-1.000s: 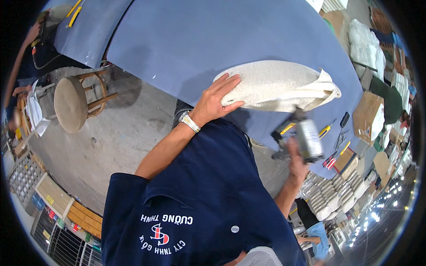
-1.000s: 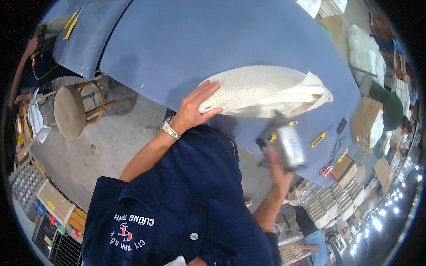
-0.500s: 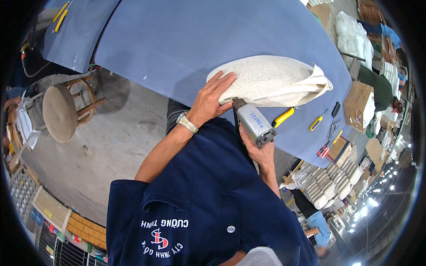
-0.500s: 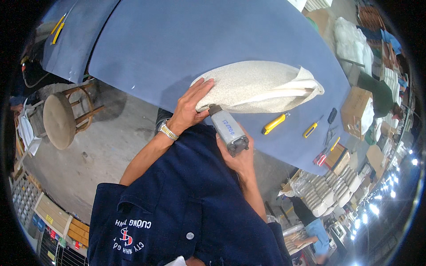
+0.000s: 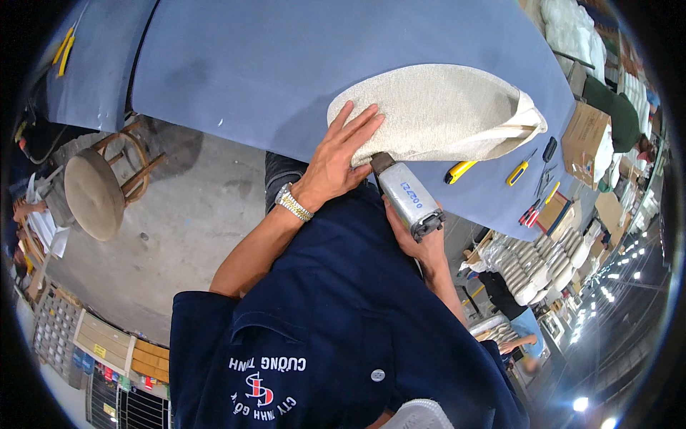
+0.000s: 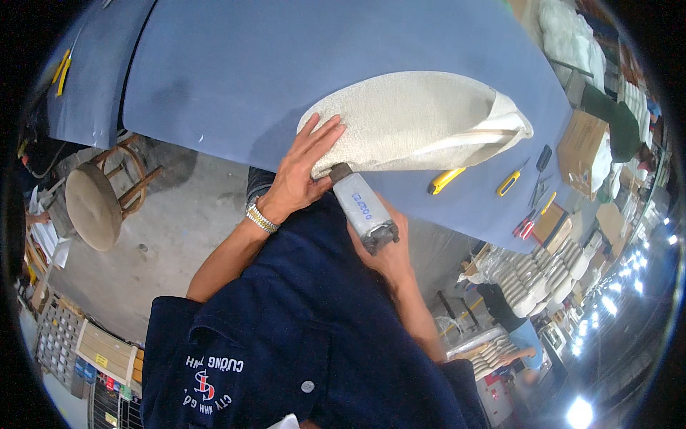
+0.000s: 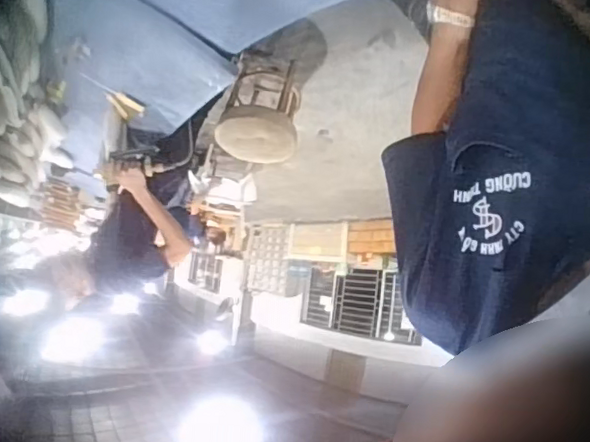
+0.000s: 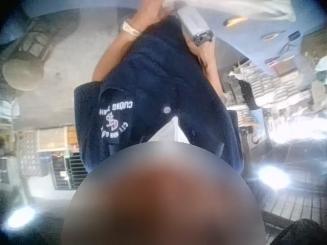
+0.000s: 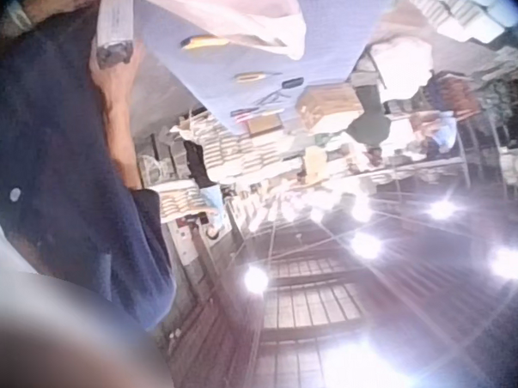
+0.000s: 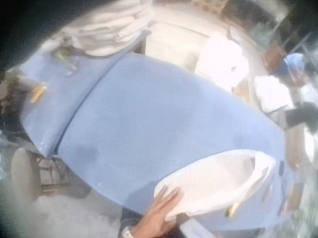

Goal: The person covers a foam cushion with fabric, folds and smooths the edges, and uses a staple gun to secure the fabric. They trim excess fabric with a utility knife and repeat the process on multiple cushions.

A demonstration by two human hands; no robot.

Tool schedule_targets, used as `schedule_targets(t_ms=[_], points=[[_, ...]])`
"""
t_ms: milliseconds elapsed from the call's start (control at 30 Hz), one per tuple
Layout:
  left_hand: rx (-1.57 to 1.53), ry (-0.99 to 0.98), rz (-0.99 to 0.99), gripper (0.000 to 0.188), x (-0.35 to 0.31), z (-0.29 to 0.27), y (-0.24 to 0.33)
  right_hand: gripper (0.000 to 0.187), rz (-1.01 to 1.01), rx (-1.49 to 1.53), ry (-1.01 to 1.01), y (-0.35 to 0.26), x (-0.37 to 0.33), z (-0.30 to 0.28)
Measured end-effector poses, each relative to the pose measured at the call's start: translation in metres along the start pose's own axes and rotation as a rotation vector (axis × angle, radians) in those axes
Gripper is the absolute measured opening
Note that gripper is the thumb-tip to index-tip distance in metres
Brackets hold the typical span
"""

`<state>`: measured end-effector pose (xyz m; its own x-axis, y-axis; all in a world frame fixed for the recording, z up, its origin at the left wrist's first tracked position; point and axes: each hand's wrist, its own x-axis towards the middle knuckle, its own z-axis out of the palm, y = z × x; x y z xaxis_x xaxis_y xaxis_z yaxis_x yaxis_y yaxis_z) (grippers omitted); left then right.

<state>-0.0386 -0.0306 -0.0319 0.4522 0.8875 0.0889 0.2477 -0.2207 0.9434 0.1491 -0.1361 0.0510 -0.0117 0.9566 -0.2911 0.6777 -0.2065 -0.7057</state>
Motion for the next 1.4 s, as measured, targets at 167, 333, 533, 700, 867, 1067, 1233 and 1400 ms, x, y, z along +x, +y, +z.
schedule_targets(t_ms=[167,333,533,700,867,1067,1233,1400], points=[[-0.016,0.072,-0.027,0.091,0.015,-0.011,0.001,0.041,-0.021,0.017,0.022,-0.020,0.031,0.003],[0.178,-0.074,-0.105,0.090,0.016,-0.026,0.015,0.041,-0.025,0.143,0.071,-0.006,0.032,0.011],[0.262,-0.069,-0.036,0.082,0.026,-0.016,0.014,0.037,-0.122,0.214,0.215,0.004,0.034,0.012],[0.270,-0.049,-0.027,0.082,0.031,-0.025,0.013,0.034,-0.134,0.216,0.207,-0.008,0.034,0.015],[0.221,-0.072,-0.036,0.082,0.018,-0.027,0.034,0.034,-0.143,0.225,0.216,-0.020,0.021,0.012],[0.263,-0.007,0.001,0.081,0.014,-0.020,0.022,0.033,-0.129,0.246,0.181,-0.023,0.028,0.015],[0.239,0.065,0.076,0.084,0.017,-0.017,0.009,0.034,-0.034,0.167,0.109,-0.020,0.036,0.025],[0.283,0.014,-0.016,0.086,0.021,-0.018,0.000,0.035,-0.185,0.154,0.223,-0.002,0.042,0.027]])
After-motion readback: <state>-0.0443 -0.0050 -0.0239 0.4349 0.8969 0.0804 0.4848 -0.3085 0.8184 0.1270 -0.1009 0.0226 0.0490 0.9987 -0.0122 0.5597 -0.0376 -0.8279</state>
